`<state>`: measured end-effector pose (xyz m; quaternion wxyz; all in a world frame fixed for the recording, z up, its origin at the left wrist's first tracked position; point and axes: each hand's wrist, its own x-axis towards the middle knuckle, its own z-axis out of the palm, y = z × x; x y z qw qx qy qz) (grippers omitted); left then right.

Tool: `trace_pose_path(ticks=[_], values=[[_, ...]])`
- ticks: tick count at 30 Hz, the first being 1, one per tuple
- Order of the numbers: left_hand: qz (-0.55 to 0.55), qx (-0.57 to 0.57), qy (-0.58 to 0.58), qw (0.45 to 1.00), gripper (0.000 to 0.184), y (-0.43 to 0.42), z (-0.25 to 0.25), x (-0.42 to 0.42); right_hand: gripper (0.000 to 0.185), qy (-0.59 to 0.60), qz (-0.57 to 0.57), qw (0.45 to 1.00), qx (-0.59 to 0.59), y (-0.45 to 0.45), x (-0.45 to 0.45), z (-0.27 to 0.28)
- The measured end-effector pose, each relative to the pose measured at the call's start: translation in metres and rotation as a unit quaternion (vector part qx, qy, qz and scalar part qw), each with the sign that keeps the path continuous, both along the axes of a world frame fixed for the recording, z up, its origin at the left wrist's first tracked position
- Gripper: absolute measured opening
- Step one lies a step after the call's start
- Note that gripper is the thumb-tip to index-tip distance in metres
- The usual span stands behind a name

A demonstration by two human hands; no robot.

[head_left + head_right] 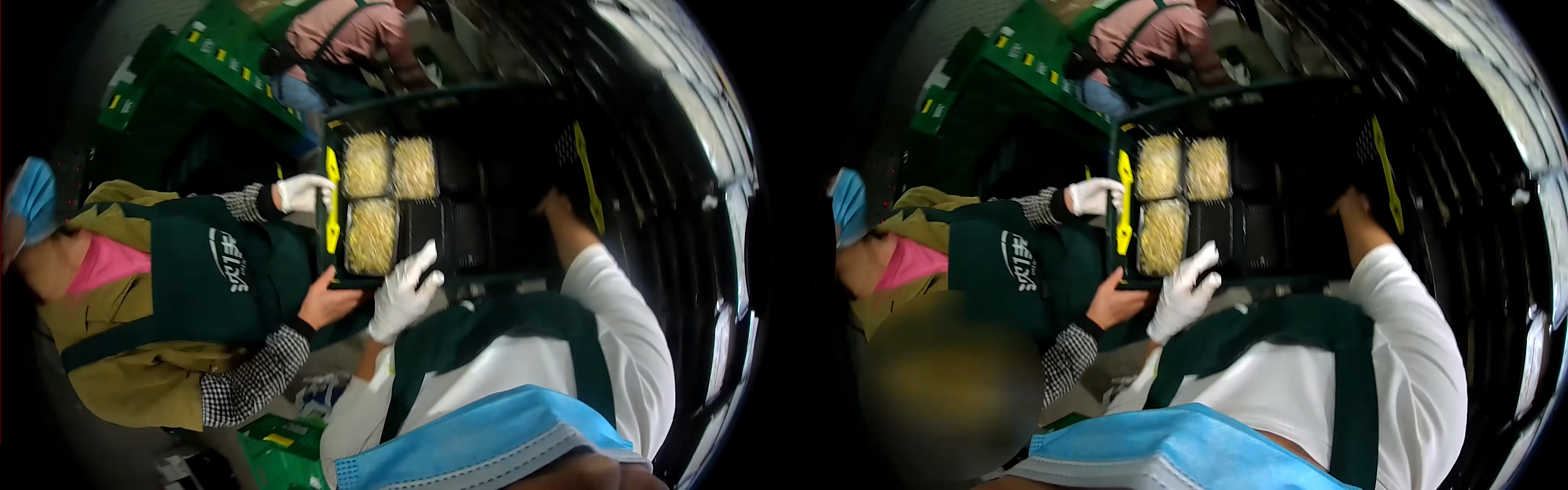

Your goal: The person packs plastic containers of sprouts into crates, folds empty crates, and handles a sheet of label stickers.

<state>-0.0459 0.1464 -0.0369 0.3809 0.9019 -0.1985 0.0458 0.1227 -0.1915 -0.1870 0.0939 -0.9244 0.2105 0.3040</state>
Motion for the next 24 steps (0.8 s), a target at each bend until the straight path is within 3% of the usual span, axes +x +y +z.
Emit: trace_pose_path(ticks=[1, 3, 5, 6, 7, 8, 10, 11, 12, 13, 14, 15, 16, 17, 18, 20, 21, 22, 24], values=[[0.037, -0.037, 0.026, 0.998, 0.038, 0.002, -0.006, -0.001, 0.117, 0.073, -0.099, 0.991, -0.055, 0.004, 0.014, -0.006], [0.051, -0.094, 0.029, 0.994, 0.036, 0.012, -0.004, -0.004, 0.113, 0.054, -0.106, 0.992, -0.040, 0.007, 0.007, 0.016], [0.050, -0.125, 0.084, 0.987, 0.033, 0.013, -0.004, 0.000, 0.109, 0.016, -0.036, 0.999, 0.002, 0.002, 0.013, 0.031], [0.010, -0.228, 0.167, 0.959, 0.033, 0.008, -0.006, 0.006, 0.108, -0.052, -0.018, 0.996, 0.074, -0.005, 0.008, 0.050], [-0.032, -0.325, 0.247, 0.912, 0.032, 0.001, -0.008, 0.014, 0.106, -0.119, -0.021, 0.985, 0.122, 0.002, -0.006, 0.086], [-0.084, -0.350, 0.315, 0.878, 0.034, -0.010, -0.003, 0.022, 0.102, -0.233, 0.008, 0.952, 0.201, 0.006, -0.026, 0.118], [-0.271, -0.423, 0.406, 0.763, 0.050, -0.030, -0.008, 0.041, 0.096, -0.426, 0.029, 0.851, 0.307, 0.024, -0.076, 0.184], [-0.348, -0.435, 0.456, 0.694, 0.062, -0.043, -0.008, 0.051, 0.099, -0.498, 0.044, 0.795, 0.343, 0.031, -0.102, 0.206], [-0.361, -0.426, 0.468, 0.685, 0.062, -0.049, -0.010, 0.057, 0.106, -0.525, 0.034, 0.714, 0.462, 0.032, -0.122, 0.212], [-0.369, -0.462, 0.566, 0.575, 0.067, -0.057, -0.013, 0.062, 0.110, -0.556, 0.060, 0.639, 0.528, 0.031, -0.141, 0.211], [-0.367, -0.480, 0.658, 0.450, 0.071, -0.068, -0.015, 0.065, 0.111, -0.595, 0.088, 0.614, 0.511, 0.029, -0.160, 0.206], [-0.285, -0.500, 0.697, 0.428, 0.068, -0.090, -0.008, 0.060, 0.112, -0.633, 0.111, 0.592, 0.487, 0.024, -0.182, 0.195], [-0.199, -0.522, 0.725, 0.404, 0.066, -0.112, 0.000, 0.056, 0.112, -0.639, 0.091, 0.614, 0.454, 0.012, -0.206, 0.190], [-0.054, -0.539, 0.681, 0.493, 0.057, -0.140, 0.013, 0.044, 0.112, -0.642, 0.071, 0.636, 0.422, 0.000, -0.231, 0.185], [-0.130, -0.562, 0.734, 0.357, 0.050, -0.142, -0.030, 0.052, 0.112, -0.643, 0.050, 0.657, 0.390, -0.013, -0.256, 0.181], [-0.219, -0.519, 0.703, 0.434, 0.039, -0.177, 0.005, 0.038, 0.107, -0.660, 0.005, 0.675, 0.329, -0.035, -0.288, 0.186], [-0.253, -0.446, 0.583, 0.630, 0.034, -0.194, 0.038, 0.018, 0.105, -0.661, -0.016, 0.676, 0.325, -0.049, -0.306, 0.180], [-0.265, -0.455, 0.532, 0.663, 0.029, -0.209, 0.046, 0.005, 0.100, -0.659, -0.020, 0.704, 0.264, -0.058, -0.327, 0.183], [-0.248, -0.505, 0.402, 0.722, 0.019, -0.234, 0.031, -0.005, 0.096, -0.636, -0.096, 0.718, 0.266, -0.074, -0.367, 0.172]])
